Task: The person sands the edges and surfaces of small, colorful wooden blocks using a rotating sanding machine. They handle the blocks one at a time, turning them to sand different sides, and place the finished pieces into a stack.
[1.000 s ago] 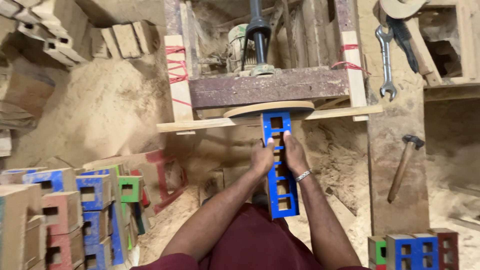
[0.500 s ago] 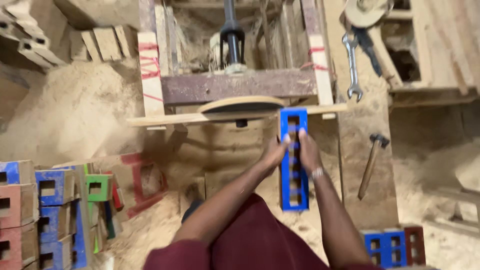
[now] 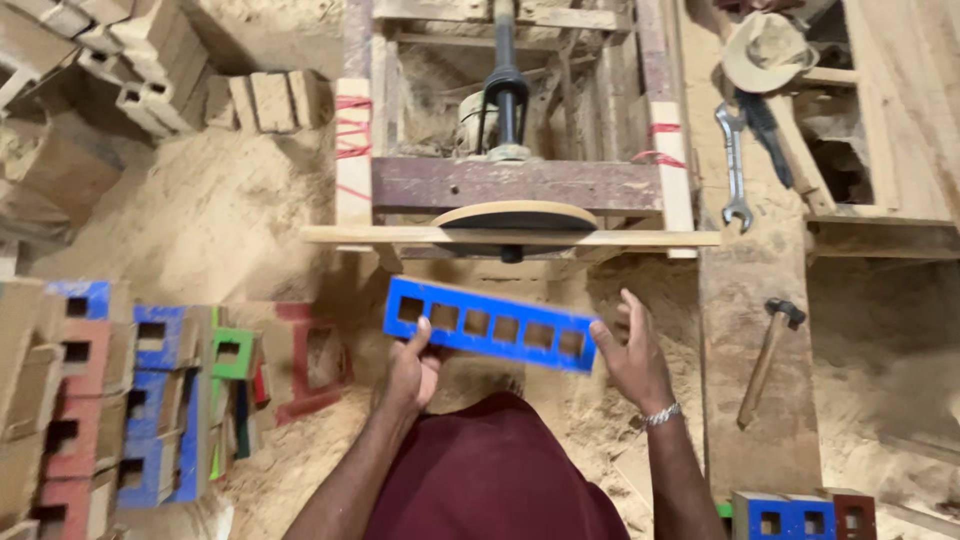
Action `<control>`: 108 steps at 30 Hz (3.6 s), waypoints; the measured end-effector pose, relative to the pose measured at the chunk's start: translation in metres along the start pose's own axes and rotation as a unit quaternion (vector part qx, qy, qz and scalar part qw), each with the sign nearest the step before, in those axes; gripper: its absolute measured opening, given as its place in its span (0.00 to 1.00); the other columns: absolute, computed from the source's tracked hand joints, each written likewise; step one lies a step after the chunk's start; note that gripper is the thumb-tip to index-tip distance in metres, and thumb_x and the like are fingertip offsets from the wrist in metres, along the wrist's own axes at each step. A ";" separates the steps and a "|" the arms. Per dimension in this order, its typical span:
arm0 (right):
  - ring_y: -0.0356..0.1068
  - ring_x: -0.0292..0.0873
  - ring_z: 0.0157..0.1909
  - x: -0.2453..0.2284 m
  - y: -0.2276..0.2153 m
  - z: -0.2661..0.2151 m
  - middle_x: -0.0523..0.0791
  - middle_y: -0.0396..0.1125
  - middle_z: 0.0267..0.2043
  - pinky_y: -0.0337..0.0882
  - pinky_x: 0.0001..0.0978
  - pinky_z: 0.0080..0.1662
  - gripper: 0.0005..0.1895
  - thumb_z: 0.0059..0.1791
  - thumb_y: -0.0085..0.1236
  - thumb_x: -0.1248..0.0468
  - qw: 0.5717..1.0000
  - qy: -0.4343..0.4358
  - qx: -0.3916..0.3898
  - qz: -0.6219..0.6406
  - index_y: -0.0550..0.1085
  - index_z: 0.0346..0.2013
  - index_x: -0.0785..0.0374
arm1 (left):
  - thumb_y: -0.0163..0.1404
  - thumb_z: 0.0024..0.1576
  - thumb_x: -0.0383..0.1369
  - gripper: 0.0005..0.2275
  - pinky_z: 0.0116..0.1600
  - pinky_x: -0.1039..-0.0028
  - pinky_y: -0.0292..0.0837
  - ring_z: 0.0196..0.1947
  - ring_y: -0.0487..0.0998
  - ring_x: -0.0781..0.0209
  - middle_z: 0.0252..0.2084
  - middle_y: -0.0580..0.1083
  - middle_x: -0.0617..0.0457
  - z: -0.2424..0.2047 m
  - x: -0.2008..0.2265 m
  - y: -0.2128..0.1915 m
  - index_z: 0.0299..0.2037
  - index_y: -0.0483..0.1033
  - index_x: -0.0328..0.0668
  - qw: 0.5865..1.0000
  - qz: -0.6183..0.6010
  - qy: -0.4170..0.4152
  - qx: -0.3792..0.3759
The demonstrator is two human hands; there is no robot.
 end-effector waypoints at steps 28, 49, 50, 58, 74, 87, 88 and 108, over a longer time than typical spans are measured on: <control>0.49 0.30 0.14 0.026 0.198 0.104 0.35 0.55 0.17 0.46 0.25 0.17 0.22 0.56 0.43 0.40 0.829 0.271 0.117 0.474 0.67 0.29 0.52 | 0.45 0.63 0.27 0.11 0.41 0.56 0.80 0.44 0.79 0.54 0.50 0.74 0.49 0.103 0.089 -0.027 0.55 0.69 0.39 0.982 0.050 -0.011 0.182; 0.54 0.32 0.15 0.204 0.017 0.122 0.36 0.60 0.19 0.51 0.27 0.17 0.25 0.55 0.49 0.39 0.813 0.278 0.280 0.428 0.71 0.30 0.56 | 0.52 0.63 0.36 0.12 0.33 0.69 0.67 0.35 0.74 0.63 0.41 0.73 0.53 0.120 -0.150 0.106 0.52 0.70 0.38 0.971 0.094 -0.049 0.216; 0.54 0.32 0.14 0.212 0.011 0.123 0.36 0.59 0.18 0.51 0.27 0.17 0.25 0.55 0.50 0.38 0.814 0.273 0.275 0.432 0.71 0.28 0.55 | 0.53 0.63 0.35 0.11 0.32 0.69 0.68 0.33 0.74 0.63 0.40 0.74 0.53 0.123 -0.164 0.108 0.50 0.71 0.37 0.972 0.100 -0.038 0.208; 0.53 0.32 0.15 0.250 -0.052 0.125 0.36 0.59 0.19 0.50 0.26 0.17 0.26 0.56 0.46 0.35 0.819 0.265 0.242 0.448 0.71 0.32 0.52 | 0.55 0.61 0.28 0.08 0.34 0.73 0.74 0.32 0.74 0.64 0.37 0.74 0.55 0.144 -0.238 0.166 0.47 0.72 0.39 0.992 0.013 0.035 0.122; 0.64 0.32 0.33 0.088 0.009 -0.009 0.40 0.66 0.38 0.67 0.25 0.34 0.39 0.49 0.58 0.35 0.767 -0.163 0.005 0.621 0.68 0.61 0.61 | 0.67 0.50 0.25 0.25 0.78 0.49 0.52 0.71 0.64 0.52 0.69 0.68 0.53 -0.042 0.004 0.114 0.56 0.74 0.54 0.933 -0.067 -0.108 -0.336; 0.51 0.31 0.12 0.048 0.145 0.075 0.40 0.62 0.18 0.49 0.23 0.16 0.27 0.55 0.45 0.37 0.809 0.256 0.031 0.528 0.69 0.29 0.55 | 0.49 0.65 0.27 0.10 0.55 0.47 0.77 0.47 0.79 0.46 0.50 0.75 0.44 0.090 0.033 -0.013 0.55 0.70 0.35 0.998 -0.042 -0.030 0.019; 0.51 0.31 0.12 0.044 0.147 0.081 0.39 0.61 0.18 0.48 0.23 0.16 0.25 0.55 0.45 0.38 0.818 0.260 0.039 0.512 0.69 0.29 0.53 | 0.49 0.65 0.26 0.10 0.54 0.46 0.78 0.46 0.79 0.46 0.49 0.74 0.44 0.098 0.037 -0.017 0.54 0.70 0.35 0.998 -0.039 -0.027 0.033; 0.71 0.24 0.44 0.087 0.142 0.118 0.32 0.73 0.42 0.69 0.17 0.45 0.16 0.56 0.48 0.50 0.857 0.151 0.274 0.410 0.78 0.43 0.55 | 0.43 0.65 0.28 0.12 0.54 0.53 0.79 0.49 0.79 0.48 0.53 0.75 0.44 0.093 0.036 0.030 0.57 0.69 0.36 0.989 0.046 -0.063 0.123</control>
Point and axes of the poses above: each hand's wrist, its own z-axis towards the middle knuckle, its own y-axis out of the palm, x = y × z, the point moved 6 cm from there along z, towards the middle knuckle
